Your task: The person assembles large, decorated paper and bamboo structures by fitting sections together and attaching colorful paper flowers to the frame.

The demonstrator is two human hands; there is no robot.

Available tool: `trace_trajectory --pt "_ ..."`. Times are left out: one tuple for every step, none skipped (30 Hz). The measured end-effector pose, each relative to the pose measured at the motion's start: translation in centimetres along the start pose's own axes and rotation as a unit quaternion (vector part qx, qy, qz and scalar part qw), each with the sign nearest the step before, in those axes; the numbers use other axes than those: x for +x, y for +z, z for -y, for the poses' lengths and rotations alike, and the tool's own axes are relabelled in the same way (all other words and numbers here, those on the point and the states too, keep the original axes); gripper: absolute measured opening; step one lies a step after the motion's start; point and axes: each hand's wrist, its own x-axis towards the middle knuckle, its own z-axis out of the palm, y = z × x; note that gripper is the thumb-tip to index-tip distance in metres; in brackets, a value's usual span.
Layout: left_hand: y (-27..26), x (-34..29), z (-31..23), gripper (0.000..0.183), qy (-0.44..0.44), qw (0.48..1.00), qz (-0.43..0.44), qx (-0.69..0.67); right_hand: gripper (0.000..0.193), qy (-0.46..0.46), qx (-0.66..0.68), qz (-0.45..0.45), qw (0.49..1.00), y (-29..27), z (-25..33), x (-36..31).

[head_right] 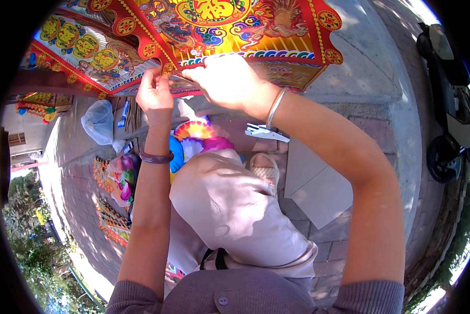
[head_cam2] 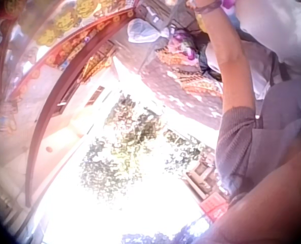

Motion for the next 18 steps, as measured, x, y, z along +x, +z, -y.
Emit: trace_trajectory --pt "0.1 0.1 0.0 0.018 0.001 1.000 -0.006 -0.010 0.034 0.032 0.099 -0.026 0.994 0.6 0.0 0.0" --pt "0.2 0.1 0.1 0.019 0.003 1.000 -0.012 -0.020 0.034 0.081 0.273 -0.005 0.959 1.0 -0.5 0.5" --pt "0.4 0.1 0.1 0.019 0.001 1.000 -0.008 -0.020 0.034 0.057 0.229 -0.014 0.972 1.1 -0.9 0.2" --pt "0.3 0.1 0.2 0.019 -0.003 1.000 -0.005 -0.016 0.033 0.032 0.186 -0.022 0.982 1.0 -1.0 0.3" --pt "0.1 0.1 0.4 0.019 -0.008 1.000 -0.003 -0.011 0.033 0.006 0.146 -0.028 0.989 0.3 -0.3 0.6" --pt "-0.2 0.1 0.5 0.019 -0.014 1.000 -0.008 -0.002 0.032 -0.021 -0.026 0.002 0.999 -0.5 0.5 0.5" --pt "-0.1 0.2 0.4 0.019 -0.017 1.000 -0.009 0.001 0.032 -0.053 -0.078 -0.008 0.995 -0.6 0.3 0.4" --pt "0.0 0.2 0.2 0.019 -0.020 1.000 -0.011 0.005 0.031 -0.086 -0.131 -0.018 0.988 -0.8 0.0 0.3" --pt "0.0 0.2 0.1 0.019 -0.021 1.000 -0.008 0.006 0.031 -0.118 -0.182 -0.027 0.976 -0.9 -0.2 0.2" --pt "-0.2 0.1 0.1 0.019 -0.021 1.000 -0.007 0.010 0.031 -0.099 -0.185 0.006 0.978 -0.8 0.0 0.5" --pt "0.1 0.1 -0.2 0.020 -0.019 1.000 -0.003 0.007 0.031 -0.050 -0.020 -0.012 0.998 0.0 -0.4 0.5" --pt "0.5 0.2 -0.3 0.019 -0.016 1.000 -0.001 -0.001 0.032 0.000 0.145 -0.032 0.989 1.5 -1.1 0.6" --pt "0.3 0.2 -0.1 0.019 -0.016 1.000 -0.004 -0.004 0.033 0.046 0.311 -0.047 0.948 1.6 -0.4 1.1" --pt "0.2 0.2 0.0 0.019 -0.017 1.000 -0.006 -0.007 0.034 0.237 0.427 0.113 0.865 -0.8 0.4 1.0" --pt "0.2 0.2 0.1 0.019 -0.014 1.000 -0.007 -0.010 0.034 0.135 0.322 0.029 0.937 0.3 -0.1 1.0" --pt "0.2 0.1 0.1 0.019 -0.012 1.000 -0.006 -0.012 0.035 0.028 0.206 -0.057 0.976 0.9 0.1 1.2" --pt "0.2 0.1 0.1 0.019 -0.009 1.000 -0.006 -0.014 0.035 -0.079 0.084 -0.141 0.983 1.2 0.2 1.3" --pt "0.2 0.1 0.2 0.019 -0.013 1.000 -0.006 -0.019 0.034 -0.074 -0.097 -0.041 0.992 0.7 -0.4 0.6"
